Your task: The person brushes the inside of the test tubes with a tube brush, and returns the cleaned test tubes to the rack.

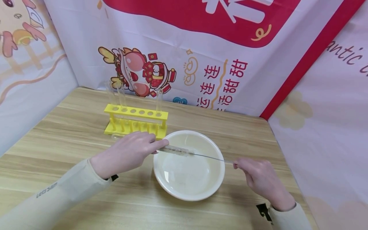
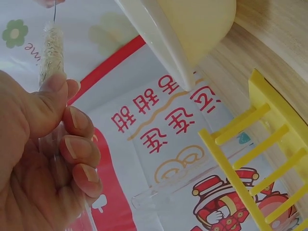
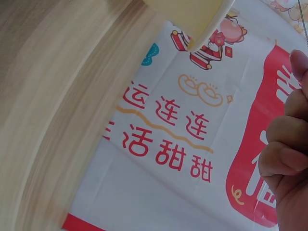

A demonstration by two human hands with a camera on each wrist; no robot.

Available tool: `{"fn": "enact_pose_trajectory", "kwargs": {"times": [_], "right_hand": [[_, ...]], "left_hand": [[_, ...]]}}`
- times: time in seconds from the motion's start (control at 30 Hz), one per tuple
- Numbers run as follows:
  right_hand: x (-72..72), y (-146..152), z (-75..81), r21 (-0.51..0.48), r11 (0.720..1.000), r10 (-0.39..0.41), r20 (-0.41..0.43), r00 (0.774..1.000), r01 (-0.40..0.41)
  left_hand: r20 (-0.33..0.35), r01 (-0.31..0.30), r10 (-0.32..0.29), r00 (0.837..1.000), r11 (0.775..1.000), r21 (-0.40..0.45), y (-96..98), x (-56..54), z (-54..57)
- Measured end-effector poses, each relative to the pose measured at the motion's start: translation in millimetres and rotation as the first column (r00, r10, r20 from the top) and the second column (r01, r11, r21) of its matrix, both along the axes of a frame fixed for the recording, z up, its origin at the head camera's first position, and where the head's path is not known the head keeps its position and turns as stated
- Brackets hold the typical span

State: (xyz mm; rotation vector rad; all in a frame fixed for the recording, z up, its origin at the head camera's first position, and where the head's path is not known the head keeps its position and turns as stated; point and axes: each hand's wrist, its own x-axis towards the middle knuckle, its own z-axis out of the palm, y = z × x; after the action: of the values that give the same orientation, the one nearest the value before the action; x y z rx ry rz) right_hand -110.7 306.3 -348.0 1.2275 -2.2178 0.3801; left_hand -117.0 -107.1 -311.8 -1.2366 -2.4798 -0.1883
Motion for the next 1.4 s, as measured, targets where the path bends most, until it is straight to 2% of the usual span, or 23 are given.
{"fn": "enact_pose_trajectory", "kwargs": {"times": [0.23,0.37,0.47,0.6,0.7,0.83,0.9,0.97,1.03,1.1,1.17,1.23,1.33,1.4], "right_hand": [[-0.6,15,-11.2,0.007,0.998,-0.058,0.01,0.998,0.058],[-0.7,34,-21.0,0.002,0.996,-0.085,-0.006,0.996,0.085],[2.1,54,-25.6,-0.005,0.992,-0.127,-0.031,0.991,0.127],[9.6,75,-27.4,0.003,0.977,-0.215,-0.03,0.976,0.215],[14.1,79,-26.1,0.014,0.968,-0.249,-0.019,0.968,0.249],[17.7,73,-22.8,0.01,0.968,-0.249,-0.024,0.968,0.249],[18.7,68,-21.7,-0.002,0.973,-0.231,-0.033,0.972,0.231],[19.3,65,-21.8,-0.012,0.977,-0.215,-0.043,0.976,0.214],[18.9,62,-22.6,-0.031,0.98,-0.198,-0.058,0.978,0.196],[19.6,61,-22.5,-0.025,0.979,-0.206,-0.045,0.978,0.205],[21.0,61,-21.8,-0.011,0.975,-0.221,-0.028,0.975,0.221],[22.5,60,-20.6,-0.005,0.974,-0.229,-0.01,0.973,0.229],[23.8,58,-20.2,-0.007,0.972,-0.235,-0.004,0.972,0.235],[23.0,56,-21.3,-0.025,0.975,-0.22,-0.013,0.975,0.219]], "left_hand": [[0.063,-0.014,0.014,0.998,1.0,-0.005,-4.6,-2.4,-4.5],[0.063,-0.042,0.044,0.997,0.999,-0.033,-13.3,-8.3,-11.1],[0.014,-0.08,0.081,0.997,0.993,-0.086,-22.8,-13.0,-13.8],[-0.055,-0.104,0.097,0.994,0.985,-0.135,-31.8,-14.4,-12.3],[-0.12,-0.091,0.072,0.99,0.983,-0.16,-31.1,-12.0,-10.0],[-0.231,-0.068,0.023,0.973,0.98,-0.186,-23.7,-8.1,-7.9],[-0.23,-0.053,0.012,0.973,0.984,-0.173,-20.6,-7.5,-7.0],[-0.177,-0.03,0.009,0.984,0.993,-0.117,-18.6,-8.3,-6.1],[-0.099,0.0,-0.001,0.995,1.0,-0.012,-18.2,-10.9,-4.6],[-0.044,0.03,-0.025,0.999,0.992,0.119,-19.0,-15.3,-2.5],[-0.019,0.046,-0.042,0.999,0.967,0.25,-21.8,-20.8,1.1],[-0.014,0.03,-0.027,1.0,0.936,0.351,-26.6,-27.9,5.8],[0.041,-0.065,0.051,0.998,0.875,0.48,-36.9,-39.9,14.5],[0.092,-0.155,0.125,0.988,0.827,0.541,-43.8,-48.8,20.2]]}}
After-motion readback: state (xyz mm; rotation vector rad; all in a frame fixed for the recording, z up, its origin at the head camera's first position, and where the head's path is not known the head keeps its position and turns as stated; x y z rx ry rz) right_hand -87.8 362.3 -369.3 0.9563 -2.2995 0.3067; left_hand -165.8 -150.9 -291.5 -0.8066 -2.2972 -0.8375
